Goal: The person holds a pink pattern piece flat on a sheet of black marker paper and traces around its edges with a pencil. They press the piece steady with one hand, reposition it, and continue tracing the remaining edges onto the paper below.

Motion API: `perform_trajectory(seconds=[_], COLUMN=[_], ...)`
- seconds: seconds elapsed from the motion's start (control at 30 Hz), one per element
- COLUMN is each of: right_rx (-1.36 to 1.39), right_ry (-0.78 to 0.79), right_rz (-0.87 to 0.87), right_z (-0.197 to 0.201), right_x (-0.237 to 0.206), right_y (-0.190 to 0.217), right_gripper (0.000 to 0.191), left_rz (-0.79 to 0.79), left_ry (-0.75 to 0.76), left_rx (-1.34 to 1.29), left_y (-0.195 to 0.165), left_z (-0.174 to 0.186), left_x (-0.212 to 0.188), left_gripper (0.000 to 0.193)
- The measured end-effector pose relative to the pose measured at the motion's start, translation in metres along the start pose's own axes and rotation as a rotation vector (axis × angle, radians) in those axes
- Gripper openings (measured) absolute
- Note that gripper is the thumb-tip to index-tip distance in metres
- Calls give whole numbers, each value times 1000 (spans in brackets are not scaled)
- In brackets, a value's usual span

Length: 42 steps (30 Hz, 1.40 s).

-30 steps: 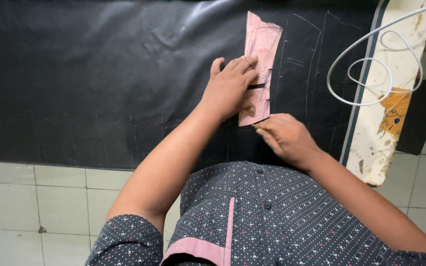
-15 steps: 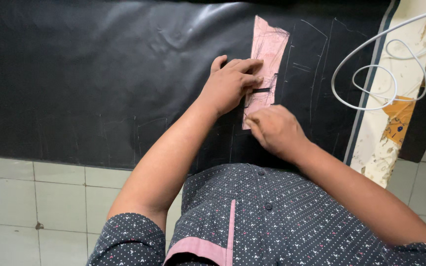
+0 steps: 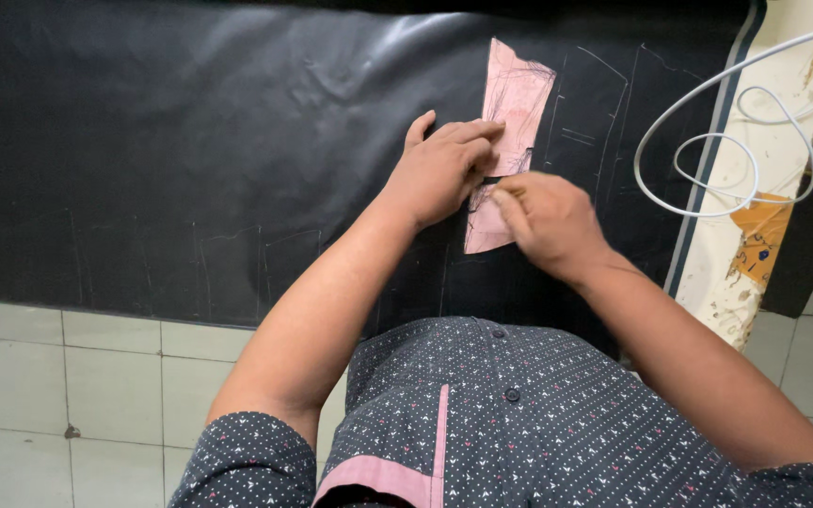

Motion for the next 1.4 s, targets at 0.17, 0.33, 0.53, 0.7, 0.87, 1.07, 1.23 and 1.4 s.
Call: perform_trajectory(seconds=[0.17, 0.33, 0.53, 0.7, 0.87, 1.07, 1.23, 1.4], right_rx=[188, 267, 177, -168, 124, 214, -84, 304], right_ry=[-62, 3, 16, -73, -120, -84, -204, -199], right_rz=[-145, -234, -125, -67, -37, 14, -16, -283], right_z=[6, -3, 0, 15, 7, 4, 15, 2], right_x=[3, 2, 0, -7, -6, -2, -11, -16], right_y=[-18, -23, -22, -22, -16, -12, -12, -33], right_gripper=[22, 23, 22, 17, 15, 14, 10, 15], left_rz=[2, 29, 41, 44, 50, 39, 71, 15], left_ry=[70, 105, 111, 108, 113, 108, 137, 37], left_rx=[-83, -87, -90, -99, -88, -84, -85, -47], left_y=[-1, -4, -2, -2, -2, -3, -3, 1], left_z=[5, 7, 6, 5, 4, 8, 7, -1], left_x=[-1, -4, -5, -4, -4, -3, -2, -9], left_gripper=[75, 84, 83, 84, 84, 84, 85, 78])
Point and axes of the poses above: each hand's wrist, its own x-axis towards the middle knuckle, its own z-axis out of the back of the hand, y = z × x, the point moved 4 cm from there along x, towards the middle knuckle, and after that the axes turned 5 degrees about -x, right-handed, at the moved point
